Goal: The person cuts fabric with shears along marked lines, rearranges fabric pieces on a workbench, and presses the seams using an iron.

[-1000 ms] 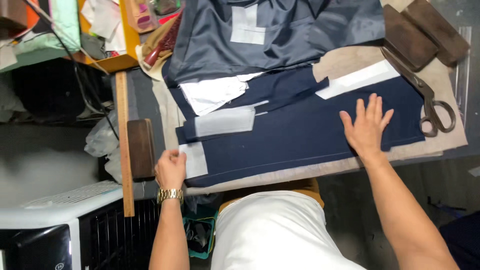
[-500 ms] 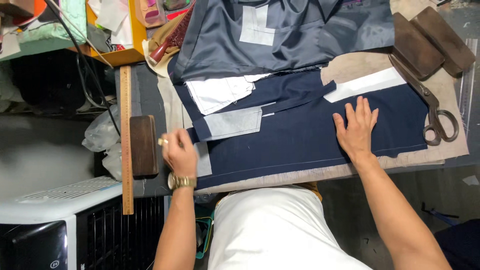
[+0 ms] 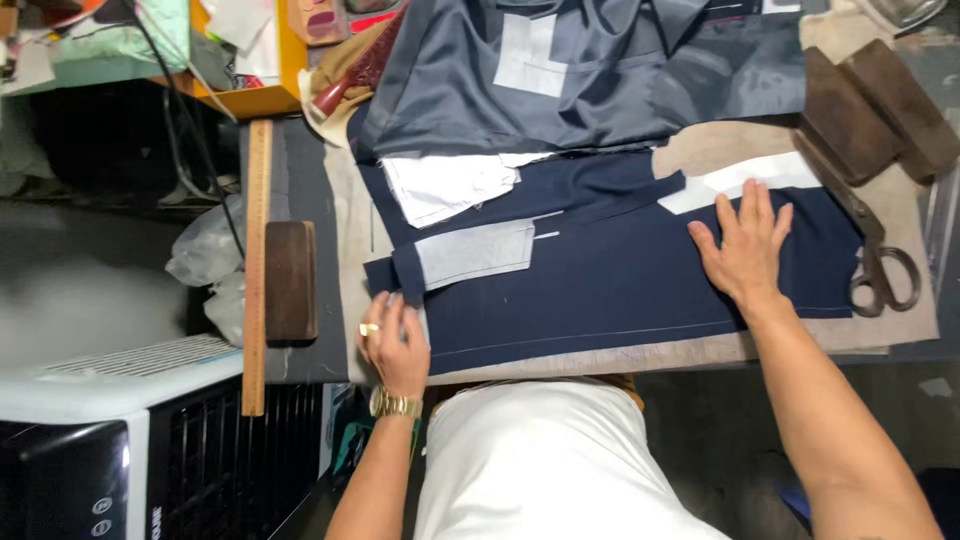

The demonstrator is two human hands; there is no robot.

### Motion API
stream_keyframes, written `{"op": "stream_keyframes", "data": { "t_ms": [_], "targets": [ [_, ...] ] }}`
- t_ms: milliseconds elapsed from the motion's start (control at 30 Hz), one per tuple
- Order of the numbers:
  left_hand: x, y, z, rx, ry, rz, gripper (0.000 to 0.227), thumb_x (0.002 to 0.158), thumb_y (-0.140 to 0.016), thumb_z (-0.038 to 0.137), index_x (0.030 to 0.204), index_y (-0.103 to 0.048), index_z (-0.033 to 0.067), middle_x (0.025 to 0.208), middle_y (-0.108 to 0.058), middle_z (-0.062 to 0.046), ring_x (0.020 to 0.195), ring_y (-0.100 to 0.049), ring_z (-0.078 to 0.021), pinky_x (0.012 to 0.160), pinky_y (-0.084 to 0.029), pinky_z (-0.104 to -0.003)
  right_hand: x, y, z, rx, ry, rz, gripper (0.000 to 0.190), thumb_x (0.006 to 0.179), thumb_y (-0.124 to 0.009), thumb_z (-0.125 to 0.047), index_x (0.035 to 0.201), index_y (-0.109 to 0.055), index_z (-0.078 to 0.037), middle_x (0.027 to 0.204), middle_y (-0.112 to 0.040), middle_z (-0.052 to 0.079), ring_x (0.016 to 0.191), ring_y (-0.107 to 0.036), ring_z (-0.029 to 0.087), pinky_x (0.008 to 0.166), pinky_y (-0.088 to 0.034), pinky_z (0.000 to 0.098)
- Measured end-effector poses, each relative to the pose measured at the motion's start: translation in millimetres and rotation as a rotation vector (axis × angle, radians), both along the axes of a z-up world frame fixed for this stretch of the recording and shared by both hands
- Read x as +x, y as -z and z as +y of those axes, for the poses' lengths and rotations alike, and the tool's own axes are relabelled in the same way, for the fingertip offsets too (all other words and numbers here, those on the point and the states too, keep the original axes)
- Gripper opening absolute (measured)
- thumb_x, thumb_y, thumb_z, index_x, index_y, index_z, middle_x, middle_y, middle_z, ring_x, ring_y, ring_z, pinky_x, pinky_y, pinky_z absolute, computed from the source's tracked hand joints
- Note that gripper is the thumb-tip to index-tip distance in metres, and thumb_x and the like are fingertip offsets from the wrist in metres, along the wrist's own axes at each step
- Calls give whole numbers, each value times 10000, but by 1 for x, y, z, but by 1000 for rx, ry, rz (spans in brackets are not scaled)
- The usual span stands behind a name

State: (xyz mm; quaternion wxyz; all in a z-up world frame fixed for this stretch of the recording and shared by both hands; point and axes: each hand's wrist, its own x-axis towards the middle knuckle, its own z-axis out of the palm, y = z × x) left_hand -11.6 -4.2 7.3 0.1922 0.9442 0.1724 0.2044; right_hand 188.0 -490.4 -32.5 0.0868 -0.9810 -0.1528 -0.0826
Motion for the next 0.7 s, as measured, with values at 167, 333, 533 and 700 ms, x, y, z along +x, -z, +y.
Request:
{"op": "stream_keyframes", "data": {
  "t_ms": [167, 333, 533, 700],
  "targets": [
    [69, -30, 61, -265, -300, -57, 198, 1034, -585, 145, 874, -684, 82, 899, -584, -37, 825, -515, -169, 631, -469, -269, -3, -9, 4, 1, -13, 26, 583, 1114, -540, -411, 1422, -628, 77, 1653, -375, 398, 1547, -282, 512, 1152, -148, 742],
    [140, -25, 79, -115, -191, 549, 549, 1000, -414, 538, 917, -722, 90, 942, -708, -137, 914, -640, -340, 914, -392, -536, -19, -27, 48, 9, 3, -107, 428, 1055, -649, -266, 1307, -644, 80, 1526, -496, 413, 1445, -420, 526, 1096, -241, 773],
    [174, 12, 77, -129, -178, 477, 676, 890, -689, 660, 1253, -589, 98, 1207, -636, -171, 1122, -654, -415, 949, -428, -536, -56, 4, 115, 152, -1, -113, 397, 1014, -709, -303, 1288, -658, -21, 1537, -521, 277, 1478, -426, 397, 1169, -187, 678],
    [203, 30, 98, -205, -223, 396, 574, 918, -708, 592, 1214, -600, 113, 1168, -645, -146, 1087, -657, -406, 919, -420, -532, -62, 9, 130, 170, 78, -95, 418, 1076, -643, -347, 1310, -680, -3, 1604, -492, 244, 1536, -384, 343, 1239, -121, 645]
  ]
}}
